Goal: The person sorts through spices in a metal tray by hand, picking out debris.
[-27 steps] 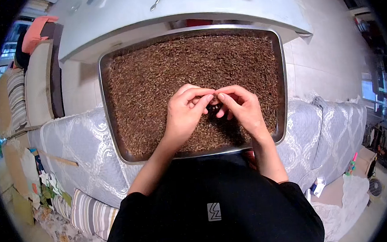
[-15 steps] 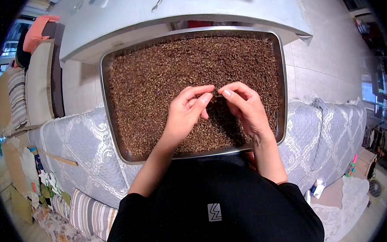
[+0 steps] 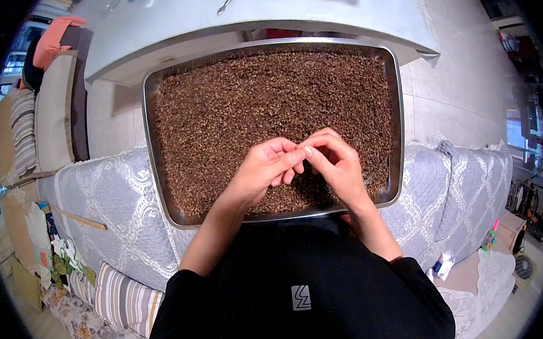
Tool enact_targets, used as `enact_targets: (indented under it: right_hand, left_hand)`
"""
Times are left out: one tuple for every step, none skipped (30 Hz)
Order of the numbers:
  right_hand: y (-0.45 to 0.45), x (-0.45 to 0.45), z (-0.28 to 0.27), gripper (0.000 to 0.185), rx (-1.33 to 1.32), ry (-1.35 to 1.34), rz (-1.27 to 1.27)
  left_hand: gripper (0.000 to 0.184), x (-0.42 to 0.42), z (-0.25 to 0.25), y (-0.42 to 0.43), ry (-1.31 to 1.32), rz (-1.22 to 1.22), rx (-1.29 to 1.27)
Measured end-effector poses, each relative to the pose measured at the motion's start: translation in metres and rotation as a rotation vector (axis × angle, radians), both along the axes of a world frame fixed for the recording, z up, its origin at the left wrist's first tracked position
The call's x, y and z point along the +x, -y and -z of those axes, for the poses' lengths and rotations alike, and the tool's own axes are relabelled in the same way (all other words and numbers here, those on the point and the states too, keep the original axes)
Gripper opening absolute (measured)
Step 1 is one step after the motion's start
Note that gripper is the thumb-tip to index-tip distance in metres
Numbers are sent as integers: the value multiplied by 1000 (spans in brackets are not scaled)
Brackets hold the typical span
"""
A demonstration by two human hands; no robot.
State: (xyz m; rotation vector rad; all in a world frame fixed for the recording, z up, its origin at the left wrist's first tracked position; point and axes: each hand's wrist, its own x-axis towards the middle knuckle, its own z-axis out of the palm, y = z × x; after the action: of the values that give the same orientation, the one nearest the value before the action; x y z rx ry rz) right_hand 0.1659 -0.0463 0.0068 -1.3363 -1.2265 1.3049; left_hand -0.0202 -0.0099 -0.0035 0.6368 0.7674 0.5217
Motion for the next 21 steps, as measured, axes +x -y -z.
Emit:
enact_targets:
  right_hand:
    - [5,-1,-1,12,-56,-77,-7]
    - [10,-2,-2,13,-113,-156,-10]
    - [14,-2,-3,13,-166,-211,-27]
    - [19,-2,-1,13,-195,-270,-27]
    - [23,-1,1,12,-206,-259,-38]
    - [26,0,4,11,-216,-249,-51]
    - [26,2,5,11,-210,-211,-51]
    - [25,4,7,10,-203,-173,-52]
    - [23,6,8,10,-195,-136,-54]
    - [15,7,1,11,-212,-134,42]
    - [5,11,8,9,-95,34,118]
    - [-7,16,15,8,22,202,194]
    - [-20,18,16,7,141,412,215]
    - [-33,20,14,6,261,621,232]
    - [-43,18,13,8,253,728,259]
    - [-51,16,15,8,294,824,245]
    - [-59,14,18,9,334,916,230]
    - [-64,12,21,9,375,1009,213]
    - [-65,12,27,11,358,991,181]
    - [-65,11,27,11,353,968,189]
    - [-62,10,27,10,348,944,196]
  left_hand:
    - [20,-3,5,3,23,29,-22]
    - [22,-6,7,5,46,61,-46]
    - [21,-8,7,7,42,110,-67]
    - [20,-10,8,9,44,136,-86]
    - [19,-11,9,10,45,162,-105]
    - [19,-12,10,12,45,187,-122]
    - [18,-12,12,14,40,193,-126]
    - [15,-12,11,15,41,177,-122]
    - [13,-13,9,15,40,159,-118]
    - [11,-13,7,15,40,141,-114]
    - [10,-13,4,14,67,105,-114]
    - [9,-15,1,12,94,71,-113]
    - [8,-16,-1,9,121,36,-111]
    - [8,-17,1,8,171,6,-122]
    - [9,-19,4,6,220,-25,-132]
    - [9,-20,5,5,269,-56,-139]
    - [9,-21,3,3,249,-70,-112]
    - [10,-19,1,3,219,-98,-87]
    - [10,-17,-2,4,189,-126,-63]
    - [11,-15,-3,4,158,-157,-41]
    - [12,-15,-1,6,161,-182,-23]
